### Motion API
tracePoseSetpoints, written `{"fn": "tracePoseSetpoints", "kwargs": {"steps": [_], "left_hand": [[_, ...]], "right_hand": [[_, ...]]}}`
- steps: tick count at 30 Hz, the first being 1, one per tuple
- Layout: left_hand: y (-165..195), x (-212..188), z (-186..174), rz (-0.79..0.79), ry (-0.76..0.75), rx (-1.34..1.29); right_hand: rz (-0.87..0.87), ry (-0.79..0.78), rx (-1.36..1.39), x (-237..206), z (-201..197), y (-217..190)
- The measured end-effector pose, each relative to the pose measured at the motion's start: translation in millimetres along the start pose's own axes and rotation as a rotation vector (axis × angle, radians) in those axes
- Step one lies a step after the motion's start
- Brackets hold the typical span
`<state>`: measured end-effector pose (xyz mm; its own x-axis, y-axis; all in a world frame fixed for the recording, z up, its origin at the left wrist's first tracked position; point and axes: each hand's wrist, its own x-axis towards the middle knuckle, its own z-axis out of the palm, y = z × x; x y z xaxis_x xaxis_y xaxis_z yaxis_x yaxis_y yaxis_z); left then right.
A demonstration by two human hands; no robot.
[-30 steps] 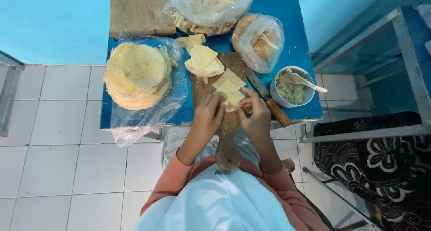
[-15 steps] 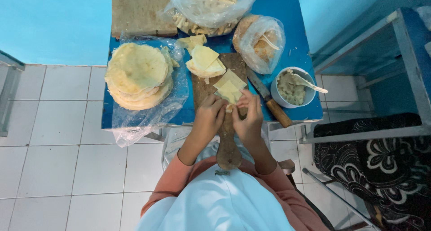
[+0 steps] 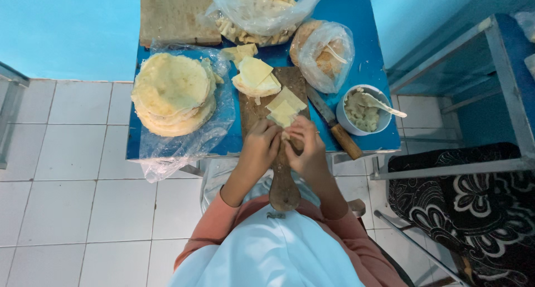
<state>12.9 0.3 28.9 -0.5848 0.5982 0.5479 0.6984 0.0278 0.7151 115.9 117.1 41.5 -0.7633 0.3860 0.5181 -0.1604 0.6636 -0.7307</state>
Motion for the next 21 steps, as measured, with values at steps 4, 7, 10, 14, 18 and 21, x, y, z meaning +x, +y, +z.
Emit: {"fn": "tracePoseSetpoints", "kwargs": {"steps": [4,7,10,14,18,21], "left_hand": [[0.0,-0.5,-4.6,0.024,-0.03,0.003],[-1.6,4.4,-11.6,0.042,-0.083,-0.013],[-1.2,7.9,-19.6,0.071,-0.14,-0.017],[-0.8,11.7,-25.0,0.078,-0.199,-0.007],[-4.4,13.0,-25.5,0.124,-0.193,0.013],[-7.0,13.1,-22.2,0.138,-0.192,0.041]], "right_hand": [[-0.119,-0.16,-0.247,6.0,-25.4,-1.7],[-0.172,-0.25,-0.274,10.6,-30.7,3.7],[-0.208,-0.258,-0.262,13.1,-27.8,12.0],[0.011,-0.216,-0.059,19.1,-22.3,24.0],[0.214,-0.194,0.138,23.3,-23.3,28.2],[0.026,-0.249,0.144,22.0,-26.2,26.1]]}}
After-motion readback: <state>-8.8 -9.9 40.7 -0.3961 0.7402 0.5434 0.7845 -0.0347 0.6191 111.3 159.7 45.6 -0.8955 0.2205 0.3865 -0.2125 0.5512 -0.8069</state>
